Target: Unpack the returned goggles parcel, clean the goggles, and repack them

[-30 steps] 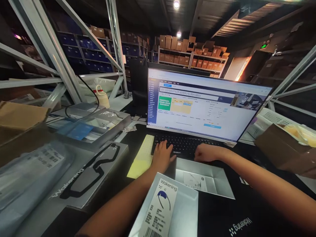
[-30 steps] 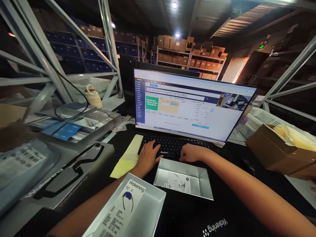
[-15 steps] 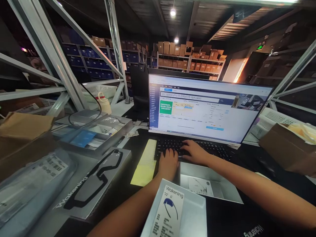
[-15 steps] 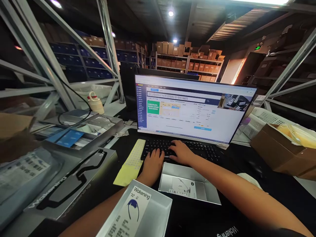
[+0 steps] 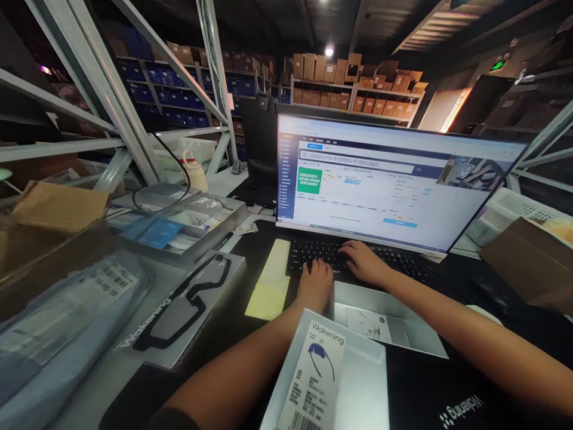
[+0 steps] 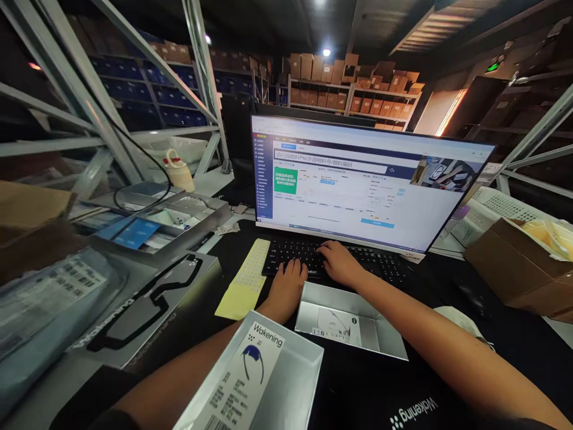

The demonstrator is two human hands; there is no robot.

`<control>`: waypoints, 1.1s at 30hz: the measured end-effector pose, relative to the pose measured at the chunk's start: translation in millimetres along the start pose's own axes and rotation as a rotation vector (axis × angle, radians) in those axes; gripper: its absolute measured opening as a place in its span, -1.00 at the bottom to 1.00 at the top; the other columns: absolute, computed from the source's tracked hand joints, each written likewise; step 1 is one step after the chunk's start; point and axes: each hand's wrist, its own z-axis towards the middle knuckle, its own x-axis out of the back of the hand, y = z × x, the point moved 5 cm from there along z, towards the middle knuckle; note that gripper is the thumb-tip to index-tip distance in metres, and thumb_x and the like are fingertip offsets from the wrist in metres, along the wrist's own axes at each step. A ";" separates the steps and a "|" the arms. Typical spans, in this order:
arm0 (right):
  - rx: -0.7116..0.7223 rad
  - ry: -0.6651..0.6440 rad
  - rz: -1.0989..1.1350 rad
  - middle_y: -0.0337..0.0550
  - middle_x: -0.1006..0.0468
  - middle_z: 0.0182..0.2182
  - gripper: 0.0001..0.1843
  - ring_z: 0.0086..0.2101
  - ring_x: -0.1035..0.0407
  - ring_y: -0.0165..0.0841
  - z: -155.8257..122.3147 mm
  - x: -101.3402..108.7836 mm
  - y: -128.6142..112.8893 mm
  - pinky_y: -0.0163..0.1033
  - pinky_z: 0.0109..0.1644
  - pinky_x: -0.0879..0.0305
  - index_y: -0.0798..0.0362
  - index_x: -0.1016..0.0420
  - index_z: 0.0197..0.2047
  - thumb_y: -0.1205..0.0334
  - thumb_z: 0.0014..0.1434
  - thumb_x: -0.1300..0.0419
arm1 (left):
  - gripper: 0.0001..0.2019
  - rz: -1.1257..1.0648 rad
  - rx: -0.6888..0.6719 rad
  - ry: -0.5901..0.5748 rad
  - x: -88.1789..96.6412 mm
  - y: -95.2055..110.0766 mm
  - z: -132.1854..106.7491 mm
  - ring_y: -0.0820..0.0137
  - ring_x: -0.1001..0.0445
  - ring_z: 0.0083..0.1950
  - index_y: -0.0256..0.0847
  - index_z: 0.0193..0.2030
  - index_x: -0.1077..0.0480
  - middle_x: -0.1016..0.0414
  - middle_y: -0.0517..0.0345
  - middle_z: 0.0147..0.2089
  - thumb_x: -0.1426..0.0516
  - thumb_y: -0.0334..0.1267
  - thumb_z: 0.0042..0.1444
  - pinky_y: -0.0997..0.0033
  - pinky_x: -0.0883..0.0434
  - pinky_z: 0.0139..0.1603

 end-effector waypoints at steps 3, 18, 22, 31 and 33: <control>-0.018 0.016 0.003 0.10 -0.48 0.05 -0.47 0.07 -0.33 -0.11 -0.1 2.8 3.7 0.02 0.25 -0.25 0.19 -0.52 0.05 0.63 0.06 -0.01 | -0.57 -0.011 0.003 0.000 -0.5 1.2 -1.5 0.06 -0.29 0.35 -0.44 0.31 -0.25 -0.32 -0.33 0.32 0.13 -0.43 0.37 -0.09 -0.30 0.30; -0.180 -0.008 0.072 0.06 -0.55 0.00 -0.34 0.02 -0.39 -0.20 -3.1 1.1 16.7 -0.13 0.16 -0.30 0.22 -0.42 0.15 0.71 -0.02 0.02 | -0.55 -0.076 -0.003 0.037 3.0 -7.5 4.9 0.01 -0.28 0.36 -0.41 0.33 -0.22 -0.12 -0.40 0.44 0.00 -0.40 0.32 0.00 -0.33 0.26; -0.144 -0.038 0.107 -0.01 -0.57 -0.02 -0.38 0.03 -0.39 -0.25 -0.1 -2.4 14.0 -0.20 0.15 -0.30 0.16 -0.45 0.09 0.72 0.00 0.01 | -0.58 -0.074 -0.009 0.049 2.5 -9.0 4.1 0.04 -0.28 0.36 -0.40 0.29 -0.28 -0.19 -0.33 0.42 -0.01 -0.41 0.31 0.04 -0.29 0.29; -0.072 -0.008 0.085 0.14 -0.39 0.16 -0.26 0.17 -0.24 -0.05 0.6 -0.7 6.9 0.05 0.30 -0.17 0.17 -0.36 0.21 0.46 -0.05 -0.41 | -0.58 -0.039 -0.005 0.054 -2.7 -10.9 5.4 0.11 -0.32 0.31 -0.32 0.28 -0.29 -0.32 -0.23 0.35 0.00 -0.44 0.29 0.12 -0.29 0.26; -0.075 0.004 0.076 0.17 -0.33 0.21 -0.16 0.19 -0.20 -0.01 0.1 1.5 6.7 0.10 0.32 -0.14 0.15 -0.33 0.25 0.42 -0.12 -0.47 | -0.58 -0.038 -0.006 0.053 -2.2 -10.9 5.3 0.11 -0.32 0.31 -0.33 0.28 -0.28 -0.33 -0.24 0.33 0.00 -0.44 0.29 0.12 -0.28 0.26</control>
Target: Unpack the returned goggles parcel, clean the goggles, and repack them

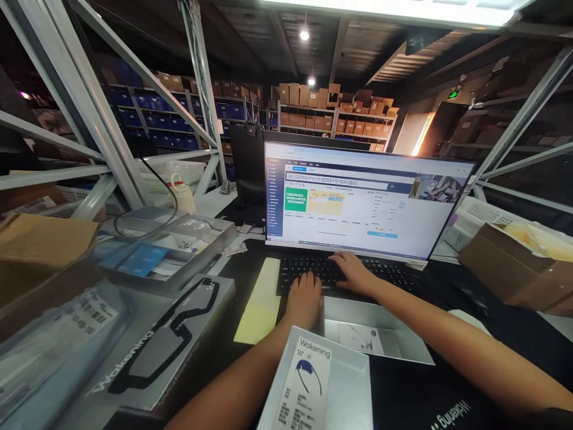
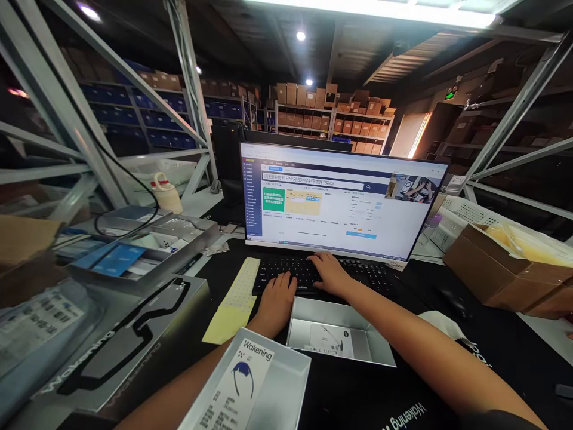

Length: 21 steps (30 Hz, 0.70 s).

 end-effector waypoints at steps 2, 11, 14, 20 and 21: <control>0.003 0.014 0.000 0.14 -0.34 0.21 -0.20 0.19 -0.22 -0.02 0.4 5.5 -0.3 0.11 0.31 -0.15 0.12 -0.33 0.25 0.31 -0.05 -0.47 | -0.58 0.001 0.000 -0.001 1.7 0.1 -0.4 0.11 -0.32 0.32 -0.34 0.28 -0.28 -0.34 -0.24 0.32 -0.01 -0.44 0.29 0.12 -0.28 0.26; -0.200 0.035 -0.050 -0.10 -0.63 -0.18 -0.75 -0.20 -0.52 -0.21 -77.2 67.6 88.1 -0.13 -0.06 -0.43 0.00 -0.55 -0.06 0.15 0.24 -0.17 | -0.56 0.003 -0.004 -0.029 5.5 0.0 -0.6 0.10 -0.31 0.33 -0.36 0.29 -0.28 -0.34 -0.23 0.32 0.00 -0.47 0.28 0.12 -0.29 0.28; -0.439 0.136 -0.185 0.12 -0.59 -0.09 -0.61 -0.10 -0.48 0.01 -162.3 88.1 153.4 0.09 0.04 -0.38 0.09 -0.55 -0.06 0.05 0.20 -0.08 | -0.57 -0.026 0.000 -0.041 2.9 -0.2 0.8 0.07 -0.30 0.34 -0.40 0.29 -0.27 -0.32 -0.29 0.33 0.01 -0.47 0.29 0.07 -0.28 0.29; -0.752 0.321 -0.286 0.38 -0.47 0.07 -0.34 0.11 -0.37 0.18 -300.6 78.6 235.1 0.18 0.17 -0.31 0.16 -0.42 0.11 -0.13 0.14 0.07 | -0.59 -0.067 0.004 -0.039 5.4 -0.5 0.9 0.09 -0.30 0.34 -0.38 0.26 -0.28 -0.32 -0.29 0.32 0.00 -0.48 0.28 0.09 -0.28 0.29; -0.747 0.338 -0.272 0.35 -0.48 0.07 -0.32 0.12 -0.38 0.15 -309.0 70.5 242.9 0.13 0.18 -0.33 0.14 -0.41 0.12 -0.15 0.12 0.06 | -0.59 -0.066 0.007 -0.035 6.9 -0.6 0.4 0.10 -0.31 0.33 -0.36 0.25 -0.29 -0.33 -0.28 0.31 -0.01 -0.48 0.27 0.09 -0.29 0.29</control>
